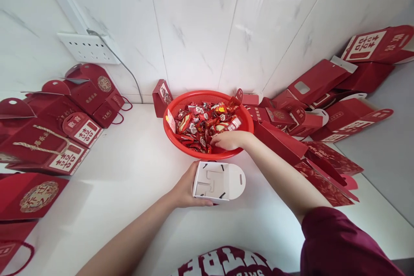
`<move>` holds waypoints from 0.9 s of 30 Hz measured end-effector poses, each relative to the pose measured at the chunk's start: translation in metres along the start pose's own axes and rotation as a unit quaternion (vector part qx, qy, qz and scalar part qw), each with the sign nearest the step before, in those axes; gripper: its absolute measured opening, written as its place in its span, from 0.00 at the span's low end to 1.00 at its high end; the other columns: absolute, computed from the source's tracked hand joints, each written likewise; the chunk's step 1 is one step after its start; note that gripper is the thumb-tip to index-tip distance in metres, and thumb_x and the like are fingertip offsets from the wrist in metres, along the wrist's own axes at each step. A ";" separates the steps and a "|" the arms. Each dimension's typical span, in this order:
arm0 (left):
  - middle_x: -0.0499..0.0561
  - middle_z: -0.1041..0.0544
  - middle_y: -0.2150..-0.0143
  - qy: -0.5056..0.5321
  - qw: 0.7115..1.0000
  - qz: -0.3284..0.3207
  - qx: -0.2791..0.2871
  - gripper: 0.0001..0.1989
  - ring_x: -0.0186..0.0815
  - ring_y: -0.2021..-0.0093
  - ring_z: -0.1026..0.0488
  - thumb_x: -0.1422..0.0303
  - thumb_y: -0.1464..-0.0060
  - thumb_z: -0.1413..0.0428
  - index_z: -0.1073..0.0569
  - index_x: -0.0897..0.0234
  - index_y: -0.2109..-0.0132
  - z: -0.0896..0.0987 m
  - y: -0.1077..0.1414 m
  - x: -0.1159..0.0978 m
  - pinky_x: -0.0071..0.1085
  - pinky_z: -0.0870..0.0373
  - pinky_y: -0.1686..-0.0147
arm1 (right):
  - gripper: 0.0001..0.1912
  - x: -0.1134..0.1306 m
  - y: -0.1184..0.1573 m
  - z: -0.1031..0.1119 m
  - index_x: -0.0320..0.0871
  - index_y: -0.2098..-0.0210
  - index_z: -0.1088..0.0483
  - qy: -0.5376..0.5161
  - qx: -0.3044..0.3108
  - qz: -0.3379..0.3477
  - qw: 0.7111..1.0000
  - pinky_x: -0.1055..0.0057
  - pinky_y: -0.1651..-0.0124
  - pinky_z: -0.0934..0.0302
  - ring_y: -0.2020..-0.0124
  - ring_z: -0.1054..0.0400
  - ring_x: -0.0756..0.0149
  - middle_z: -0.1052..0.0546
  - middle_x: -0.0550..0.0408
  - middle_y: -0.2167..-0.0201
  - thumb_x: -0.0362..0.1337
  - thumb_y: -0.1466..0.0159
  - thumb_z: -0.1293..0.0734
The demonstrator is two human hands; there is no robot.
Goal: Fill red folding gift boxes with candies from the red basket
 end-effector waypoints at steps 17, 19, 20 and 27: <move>0.65 0.38 0.33 0.019 1.000 0.005 0.000 0.51 0.57 0.33 0.40 0.63 0.61 0.27 0.45 0.59 0.33 0.000 0.001 -0.001 0.59 0.43 0.37 | 0.26 -0.047 -0.027 0.043 0.40 0.45 0.29 -0.063 -0.212 -0.056 0.974 0.67 0.35 0.46 0.38 0.37 0.65 0.28 0.51 0.40 0.25 0.34 0.51; 0.65 0.38 0.34 0.019 1.000 0.005 -0.001 0.51 0.57 0.34 0.39 0.63 0.61 0.27 0.45 0.59 0.34 0.000 0.001 0.000 0.59 0.42 0.37 | 0.24 -0.050 -0.017 0.046 0.41 0.48 0.28 -0.055 -0.210 -0.088 0.972 0.68 0.39 0.42 0.42 0.33 0.64 0.25 0.51 0.45 0.26 0.33 0.50; 0.65 0.38 0.34 0.020 1.000 0.006 -0.003 0.51 0.57 0.34 0.39 0.62 0.61 0.27 0.45 0.58 0.34 0.000 0.002 0.000 0.59 0.42 0.37 | 0.23 -0.051 -0.011 0.047 0.41 0.51 0.26 -0.048 -0.200 -0.111 0.972 0.68 0.42 0.40 0.46 0.30 0.63 0.23 0.50 0.49 0.27 0.34 0.49; 0.62 0.35 0.36 -0.009 0.999 0.008 -0.038 0.51 0.58 0.37 0.36 0.62 0.62 0.27 0.44 0.56 0.35 0.005 0.002 0.005 0.60 0.38 0.40 | 0.16 -0.061 0.013 0.026 0.35 0.54 0.26 0.018 -0.088 -0.254 0.963 0.55 0.51 0.36 0.52 0.27 0.43 0.22 0.33 0.54 0.34 0.34 0.41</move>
Point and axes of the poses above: each hand's wrist, its own y-axis away from the middle knuckle, its own z-axis out of the back of the hand, x = y × z, the point moved 6 cm from there along -y, towards the middle knuckle
